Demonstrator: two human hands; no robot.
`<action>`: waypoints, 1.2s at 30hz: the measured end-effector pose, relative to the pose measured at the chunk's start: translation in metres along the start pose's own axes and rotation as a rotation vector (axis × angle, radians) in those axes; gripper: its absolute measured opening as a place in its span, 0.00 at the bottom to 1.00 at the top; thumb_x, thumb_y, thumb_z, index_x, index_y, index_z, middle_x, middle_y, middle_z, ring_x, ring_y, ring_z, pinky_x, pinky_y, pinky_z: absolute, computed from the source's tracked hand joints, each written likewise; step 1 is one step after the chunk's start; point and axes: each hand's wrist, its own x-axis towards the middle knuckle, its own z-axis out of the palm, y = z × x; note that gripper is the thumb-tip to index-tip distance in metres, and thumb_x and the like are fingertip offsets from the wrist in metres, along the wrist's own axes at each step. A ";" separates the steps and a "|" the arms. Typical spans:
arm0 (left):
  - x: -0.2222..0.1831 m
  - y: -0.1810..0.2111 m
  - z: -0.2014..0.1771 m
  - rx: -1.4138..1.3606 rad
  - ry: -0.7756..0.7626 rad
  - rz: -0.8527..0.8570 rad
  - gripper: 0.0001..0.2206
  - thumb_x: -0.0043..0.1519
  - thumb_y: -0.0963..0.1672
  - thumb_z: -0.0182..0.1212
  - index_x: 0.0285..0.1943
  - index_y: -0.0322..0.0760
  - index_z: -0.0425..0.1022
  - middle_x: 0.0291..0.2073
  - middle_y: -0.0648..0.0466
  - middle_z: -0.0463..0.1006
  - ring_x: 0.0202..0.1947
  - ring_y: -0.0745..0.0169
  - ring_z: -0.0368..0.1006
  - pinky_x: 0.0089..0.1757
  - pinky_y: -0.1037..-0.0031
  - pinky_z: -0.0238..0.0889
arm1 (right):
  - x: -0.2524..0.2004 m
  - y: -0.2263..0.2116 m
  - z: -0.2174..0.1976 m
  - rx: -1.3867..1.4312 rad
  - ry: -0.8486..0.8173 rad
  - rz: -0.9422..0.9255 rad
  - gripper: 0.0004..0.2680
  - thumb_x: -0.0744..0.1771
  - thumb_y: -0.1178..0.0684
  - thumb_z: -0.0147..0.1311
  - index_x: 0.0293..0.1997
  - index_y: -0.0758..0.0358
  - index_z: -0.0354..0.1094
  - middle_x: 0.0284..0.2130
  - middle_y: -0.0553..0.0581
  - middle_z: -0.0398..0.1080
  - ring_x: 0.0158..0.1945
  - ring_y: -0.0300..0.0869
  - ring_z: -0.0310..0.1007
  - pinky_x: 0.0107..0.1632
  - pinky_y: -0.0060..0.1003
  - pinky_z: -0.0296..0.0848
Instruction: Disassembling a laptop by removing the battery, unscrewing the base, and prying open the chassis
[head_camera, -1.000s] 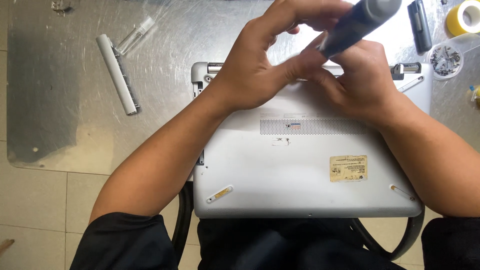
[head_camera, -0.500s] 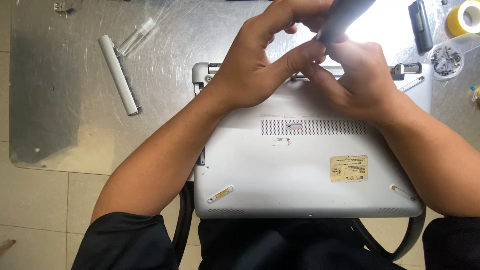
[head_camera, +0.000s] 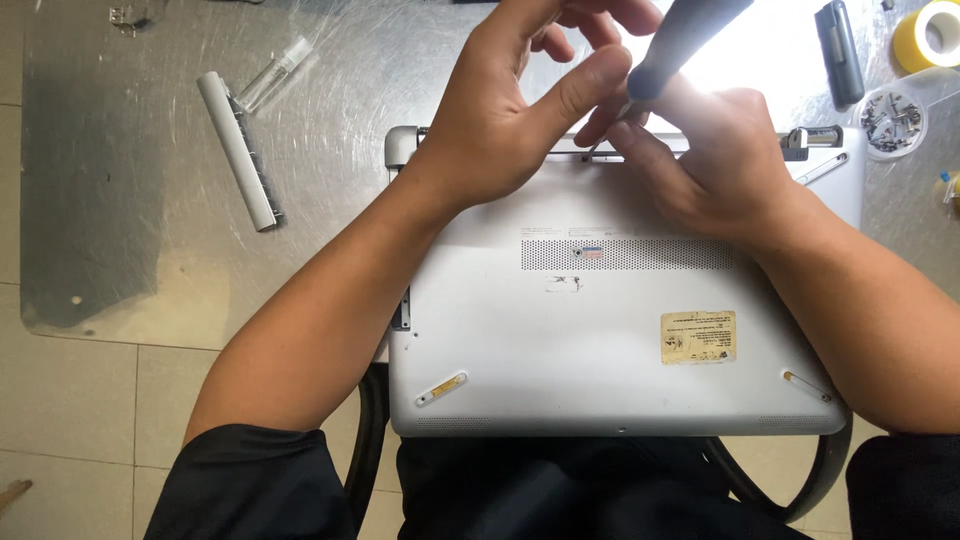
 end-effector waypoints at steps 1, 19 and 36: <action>0.001 0.002 0.000 -0.007 0.017 -0.011 0.10 0.72 0.53 0.52 0.54 0.52 0.67 0.53 0.64 0.77 0.47 0.72 0.78 0.54 0.69 0.61 | 0.001 -0.001 0.000 0.035 -0.001 0.009 0.02 0.73 0.66 0.51 0.48 0.73 0.68 0.41 0.58 0.77 0.41 0.49 0.76 0.48 0.44 0.72; 0.009 -0.014 -0.010 0.128 -0.319 -0.040 0.14 0.64 0.36 0.65 0.55 0.42 0.73 0.39 0.57 0.82 0.41 0.70 0.80 0.45 0.77 0.70 | -0.004 0.003 0.010 0.324 0.398 -0.084 0.04 0.76 0.70 0.43 0.54 0.74 0.52 0.41 0.76 0.69 0.43 0.59 0.77 0.49 0.44 0.72; 0.006 -0.006 -0.011 0.035 -0.140 -0.025 0.18 0.66 0.38 0.71 0.62 0.44 0.70 0.40 0.56 0.84 0.43 0.71 0.82 0.52 0.77 0.72 | -0.004 0.005 0.000 -0.054 0.204 0.071 0.07 0.75 0.62 0.49 0.57 0.75 0.72 0.49 0.66 0.77 0.47 0.54 0.77 0.52 0.45 0.71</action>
